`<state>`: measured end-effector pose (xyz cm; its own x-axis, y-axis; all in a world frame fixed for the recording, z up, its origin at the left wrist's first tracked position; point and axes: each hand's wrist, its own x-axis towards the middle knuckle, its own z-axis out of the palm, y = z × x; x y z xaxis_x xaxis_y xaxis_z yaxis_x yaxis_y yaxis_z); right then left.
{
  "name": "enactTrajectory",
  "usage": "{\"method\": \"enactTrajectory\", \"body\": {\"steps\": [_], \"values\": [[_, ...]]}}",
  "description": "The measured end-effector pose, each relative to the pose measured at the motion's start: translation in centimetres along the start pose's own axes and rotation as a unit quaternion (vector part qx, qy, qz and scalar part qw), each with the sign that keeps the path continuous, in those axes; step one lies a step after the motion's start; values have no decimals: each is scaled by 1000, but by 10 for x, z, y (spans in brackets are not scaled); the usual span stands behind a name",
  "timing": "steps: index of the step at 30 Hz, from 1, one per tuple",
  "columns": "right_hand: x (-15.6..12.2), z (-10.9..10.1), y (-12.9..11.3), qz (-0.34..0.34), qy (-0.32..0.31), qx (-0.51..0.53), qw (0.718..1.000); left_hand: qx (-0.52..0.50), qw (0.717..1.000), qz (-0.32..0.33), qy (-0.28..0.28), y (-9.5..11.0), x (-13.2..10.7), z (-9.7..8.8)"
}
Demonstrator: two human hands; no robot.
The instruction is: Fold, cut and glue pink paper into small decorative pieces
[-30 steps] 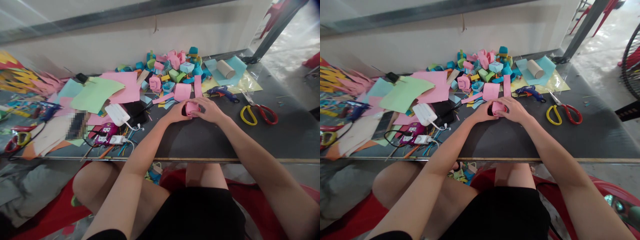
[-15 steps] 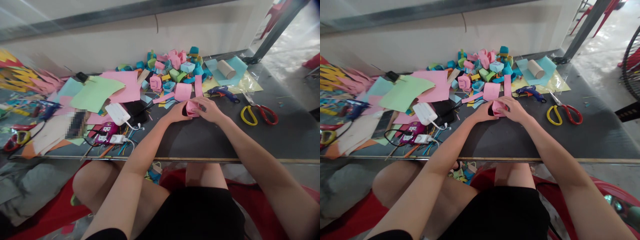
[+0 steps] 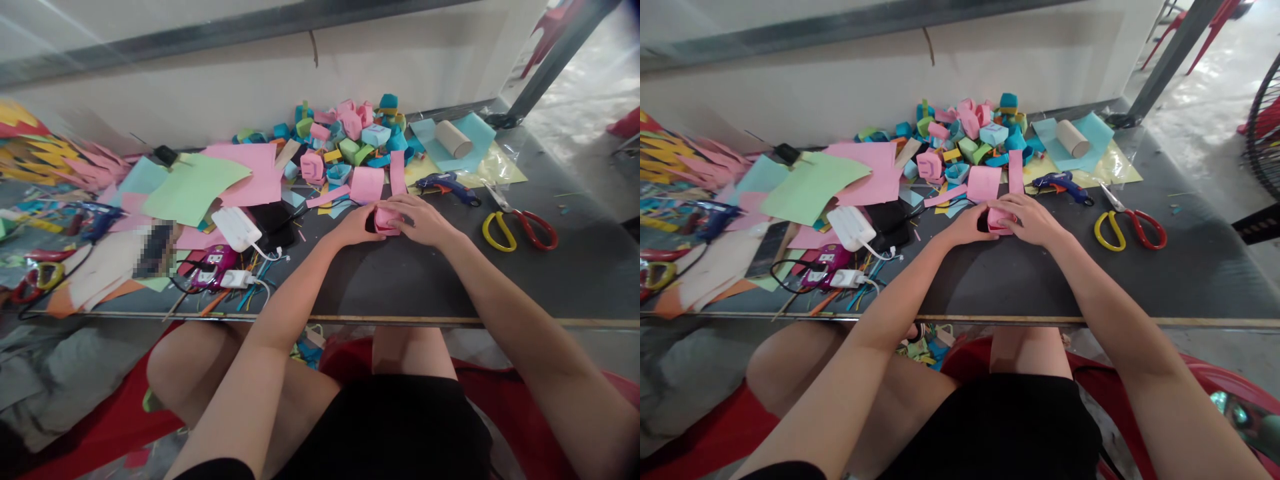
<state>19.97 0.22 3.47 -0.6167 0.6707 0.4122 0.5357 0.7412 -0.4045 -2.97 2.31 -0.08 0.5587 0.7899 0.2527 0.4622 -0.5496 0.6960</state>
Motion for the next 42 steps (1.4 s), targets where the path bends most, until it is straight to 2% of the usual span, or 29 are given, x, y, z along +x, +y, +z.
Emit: {"method": "enactTrajectory", "body": {"steps": [9, 16, 20, 23, 27, 35, 42], "values": [[1, 10, 5, -21, -40, -14, 999, 22, 999, -17, -37, 2, -1, -3], [-2, 17, 16, 42, -98, -45, 993, -3, 999, -16, -35, 3, -1, -5], [-3, 13, 13, 52, -115, -62, 990, -6, 999, -11, -34, 2, -1, -4], [-3, 11, 5, 54, -102, -71, 991, -3, 999, -14, -30, 2, -1, -3], [-3, 10, -2, 64, -51, -76, 994, 10, 999, -20, -24, 3, -1, -3], [-2, 17, 9, 37, -14, -33, 999, 21, 999, -24, -25, 4, -1, -2], [-1, 18, 4, 23, 12, 12, 1000, 36, 999, -13, -18, 2, -1, 0]]}}
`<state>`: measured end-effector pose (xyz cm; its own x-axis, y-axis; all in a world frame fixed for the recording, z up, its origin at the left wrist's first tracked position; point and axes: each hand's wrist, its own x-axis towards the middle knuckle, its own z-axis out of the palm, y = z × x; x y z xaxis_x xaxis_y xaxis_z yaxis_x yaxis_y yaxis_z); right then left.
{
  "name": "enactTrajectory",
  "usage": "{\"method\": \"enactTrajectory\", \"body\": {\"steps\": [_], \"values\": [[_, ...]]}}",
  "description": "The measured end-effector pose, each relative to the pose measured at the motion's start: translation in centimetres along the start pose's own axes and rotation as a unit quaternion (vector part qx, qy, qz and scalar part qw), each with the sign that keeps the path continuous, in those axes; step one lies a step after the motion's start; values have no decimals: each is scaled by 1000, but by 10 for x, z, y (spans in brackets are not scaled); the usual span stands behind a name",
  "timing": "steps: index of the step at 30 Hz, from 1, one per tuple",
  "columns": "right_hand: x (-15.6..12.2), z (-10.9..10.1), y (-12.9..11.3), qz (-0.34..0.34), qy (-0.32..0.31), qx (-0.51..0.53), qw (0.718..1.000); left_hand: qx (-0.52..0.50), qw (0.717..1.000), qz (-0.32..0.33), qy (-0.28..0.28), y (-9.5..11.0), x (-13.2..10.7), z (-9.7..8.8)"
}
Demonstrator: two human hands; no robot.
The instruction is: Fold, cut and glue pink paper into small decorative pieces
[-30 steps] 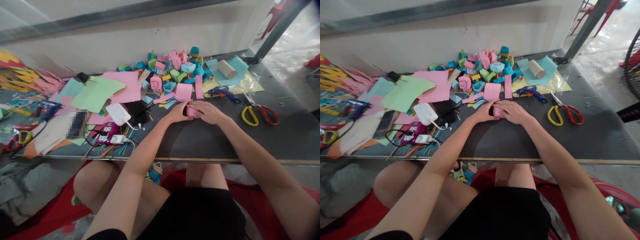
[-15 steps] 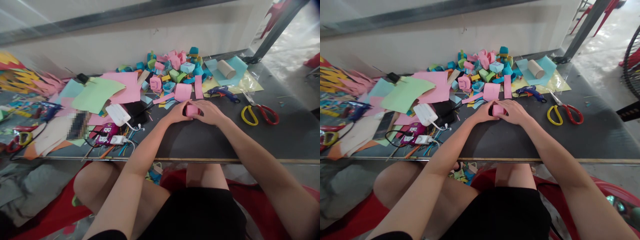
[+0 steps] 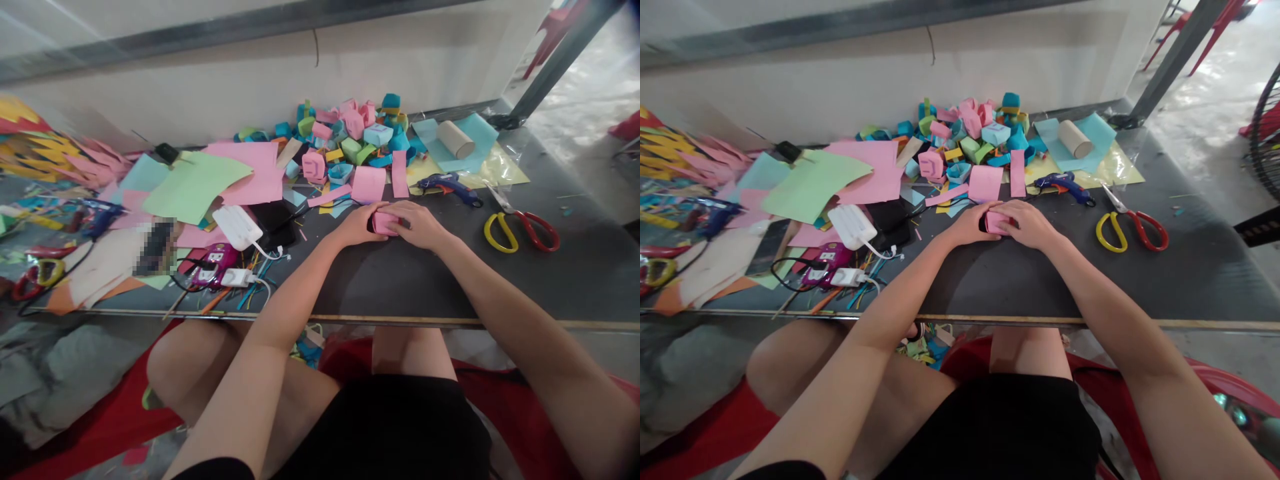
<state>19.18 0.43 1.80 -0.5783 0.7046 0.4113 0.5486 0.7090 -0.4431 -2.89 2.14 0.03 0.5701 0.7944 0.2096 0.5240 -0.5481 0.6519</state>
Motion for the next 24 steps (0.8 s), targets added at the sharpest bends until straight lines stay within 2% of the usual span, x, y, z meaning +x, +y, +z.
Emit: {"method": "enactTrajectory", "body": {"steps": [5, 11, 14, 20, 24], "values": [[2, 3, 4, 7, 3, 12, 1000, 1, 1000, -15, 2, 2, 0, -1], [2, 8, 11, 50, 13, -16, 999, -35, 999, -4, -12, 5, -1, -4], [2, 12, 11, 84, 33, -27, 996, -35, 999, -8, -15, 6, -1, -4], [1, 9, 3, 181, 115, -68, 974, -27, 999, -6, -17, 8, -1, -6], [0, 1, -4, 231, 100, -82, 964, -23, 1000, -11, -19, 9, -1, -6]]}}
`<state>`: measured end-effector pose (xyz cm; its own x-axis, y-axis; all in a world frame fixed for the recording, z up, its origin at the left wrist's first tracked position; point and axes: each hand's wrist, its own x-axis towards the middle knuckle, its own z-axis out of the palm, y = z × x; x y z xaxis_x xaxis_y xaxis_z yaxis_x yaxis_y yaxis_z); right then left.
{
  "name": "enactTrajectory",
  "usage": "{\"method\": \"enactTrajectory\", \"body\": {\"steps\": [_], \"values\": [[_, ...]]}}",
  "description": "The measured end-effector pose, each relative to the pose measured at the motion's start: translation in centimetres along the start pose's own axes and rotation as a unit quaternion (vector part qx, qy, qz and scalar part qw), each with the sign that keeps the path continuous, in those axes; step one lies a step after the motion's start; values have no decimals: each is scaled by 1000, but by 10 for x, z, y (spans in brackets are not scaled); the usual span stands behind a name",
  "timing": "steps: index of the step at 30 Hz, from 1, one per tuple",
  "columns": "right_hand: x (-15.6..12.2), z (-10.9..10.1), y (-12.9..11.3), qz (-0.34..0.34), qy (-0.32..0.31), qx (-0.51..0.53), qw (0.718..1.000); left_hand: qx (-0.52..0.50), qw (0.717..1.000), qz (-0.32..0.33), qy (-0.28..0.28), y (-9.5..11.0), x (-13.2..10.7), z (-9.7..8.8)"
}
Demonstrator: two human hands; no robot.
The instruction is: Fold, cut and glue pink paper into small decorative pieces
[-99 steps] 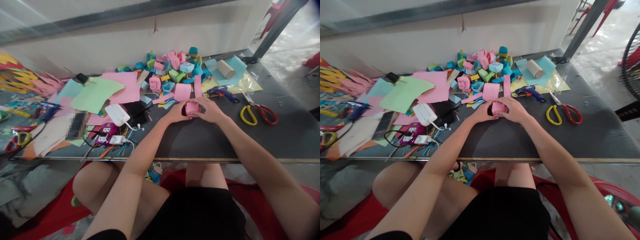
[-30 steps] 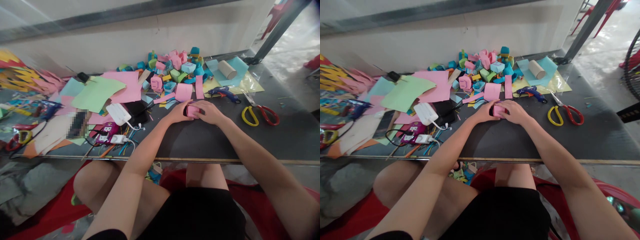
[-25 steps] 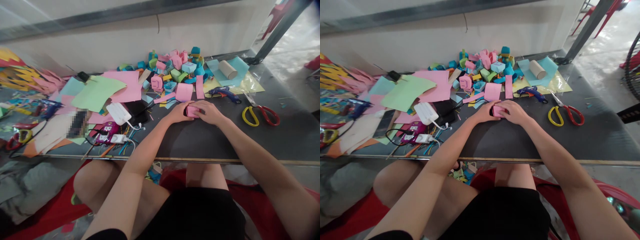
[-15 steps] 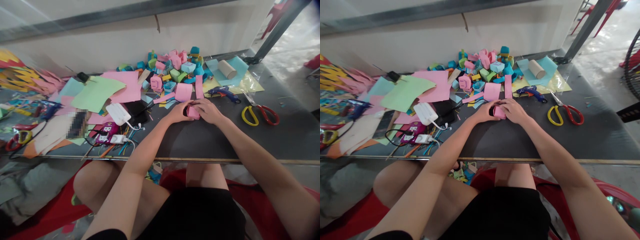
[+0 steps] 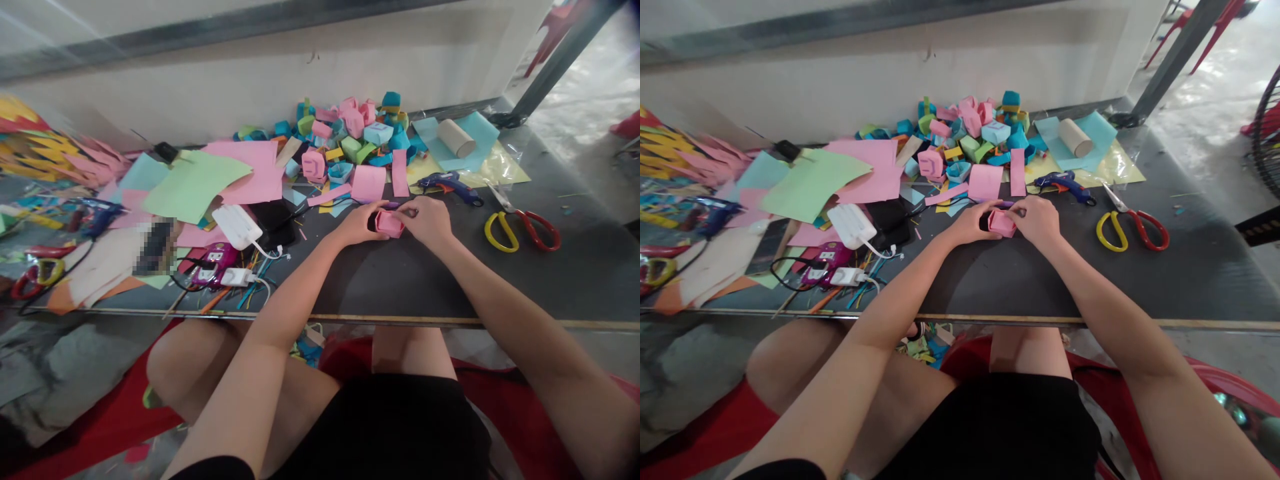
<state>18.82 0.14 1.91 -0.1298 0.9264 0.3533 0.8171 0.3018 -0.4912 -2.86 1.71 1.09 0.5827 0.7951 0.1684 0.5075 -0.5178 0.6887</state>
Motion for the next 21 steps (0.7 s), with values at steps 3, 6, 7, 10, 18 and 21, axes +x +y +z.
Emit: {"method": "enactTrajectory", "body": {"steps": [3, 6, 7, 10, 18, 21], "values": [[0, -2, -2, 20, -16, 5, 1000, 3, 1000, 0, -1, 0, 0, 0], [-1, -2, -2, 17, -14, 6, 1000, 11, 1000, 2, -3, -2, 1, 0], [-1, -1, -2, 12, -12, 6, 1000, 14, 1000, 2, -2, -2, 1, 1], [-1, -2, -2, -16, -21, 13, 1000, 21, 1000, 1, 2, -4, 1, 2], [1, 3, 2, -36, -51, 13, 998, 31, 1000, -5, 3, -1, 2, 2], [-1, 6, 3, -41, -36, 17, 998, 27, 1000, -8, -1, 0, 2, 1]]}}
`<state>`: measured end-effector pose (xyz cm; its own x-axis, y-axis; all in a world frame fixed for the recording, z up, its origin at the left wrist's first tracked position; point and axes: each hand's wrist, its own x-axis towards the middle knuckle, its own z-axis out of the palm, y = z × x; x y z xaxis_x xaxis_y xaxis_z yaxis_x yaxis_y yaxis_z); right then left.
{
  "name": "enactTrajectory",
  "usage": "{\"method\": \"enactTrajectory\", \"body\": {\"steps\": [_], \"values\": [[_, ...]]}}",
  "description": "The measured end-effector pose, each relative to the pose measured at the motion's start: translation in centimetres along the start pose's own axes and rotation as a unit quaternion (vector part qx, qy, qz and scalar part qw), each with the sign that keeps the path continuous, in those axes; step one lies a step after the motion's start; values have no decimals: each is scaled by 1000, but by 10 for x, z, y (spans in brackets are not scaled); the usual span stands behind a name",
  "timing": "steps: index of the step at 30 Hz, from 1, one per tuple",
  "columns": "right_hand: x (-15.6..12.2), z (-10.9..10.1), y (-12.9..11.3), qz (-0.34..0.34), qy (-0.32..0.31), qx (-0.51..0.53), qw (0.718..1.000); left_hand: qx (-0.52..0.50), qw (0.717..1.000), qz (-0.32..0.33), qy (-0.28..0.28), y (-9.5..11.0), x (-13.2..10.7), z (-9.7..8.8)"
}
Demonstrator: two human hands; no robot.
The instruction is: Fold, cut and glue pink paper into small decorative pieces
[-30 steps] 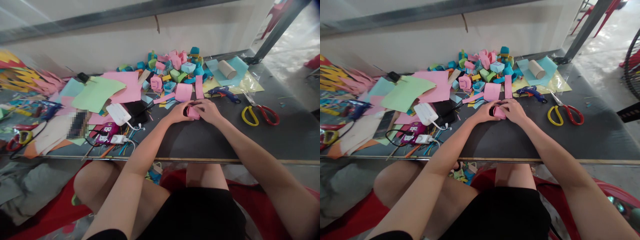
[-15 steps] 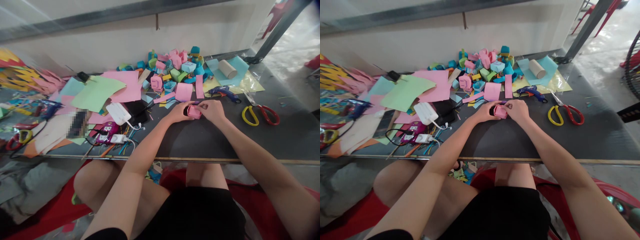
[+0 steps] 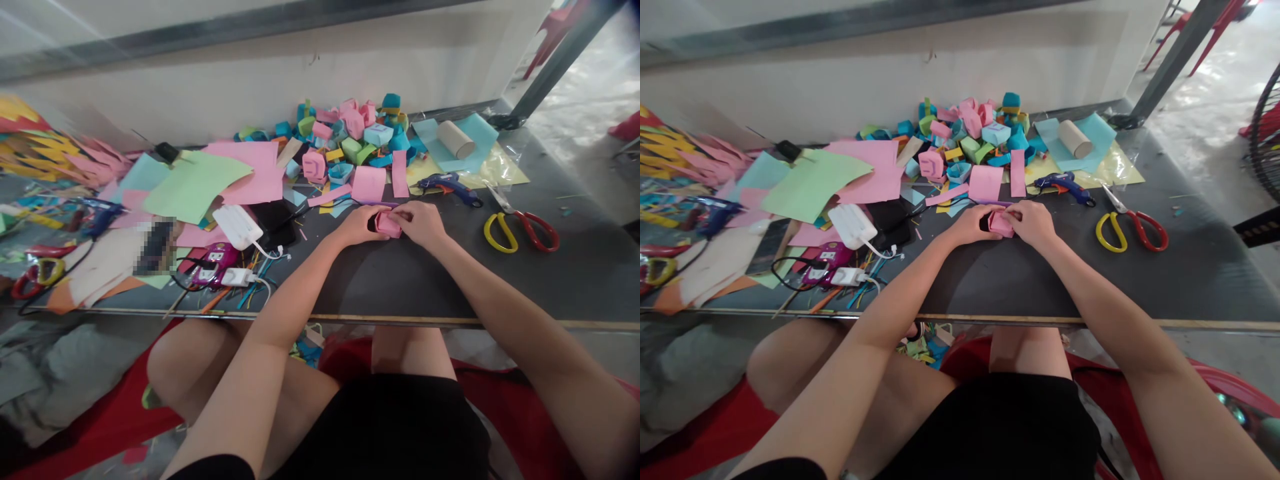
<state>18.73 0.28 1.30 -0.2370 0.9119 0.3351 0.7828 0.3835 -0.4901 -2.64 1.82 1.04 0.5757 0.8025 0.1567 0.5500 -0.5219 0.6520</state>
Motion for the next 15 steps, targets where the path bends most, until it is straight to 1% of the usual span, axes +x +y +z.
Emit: {"method": "enactTrajectory", "body": {"steps": [3, 6, 8, 9, 12, 15], "values": [[-1, -1, -3, -20, 29, 8, 999, 0, 1000, 3, 5, 0, 0, 0], [0, -5, -5, -100, 41, 37, 993, -7, 1000, 9, 15, -2, 0, 1], [2, -6, -4, -153, 16, 43, 987, -12, 1000, 6, 19, -3, 0, 2], [3, -6, -3, -169, -3, 44, 985, -15, 1000, 3, 21, -3, 0, 2], [3, -7, -2, -191, -51, 54, 979, -36, 999, 2, 29, -7, 0, 2], [1, -8, -4, -205, -61, 71, 974, -98, 994, 5, 45, -12, 0, 1]]}}
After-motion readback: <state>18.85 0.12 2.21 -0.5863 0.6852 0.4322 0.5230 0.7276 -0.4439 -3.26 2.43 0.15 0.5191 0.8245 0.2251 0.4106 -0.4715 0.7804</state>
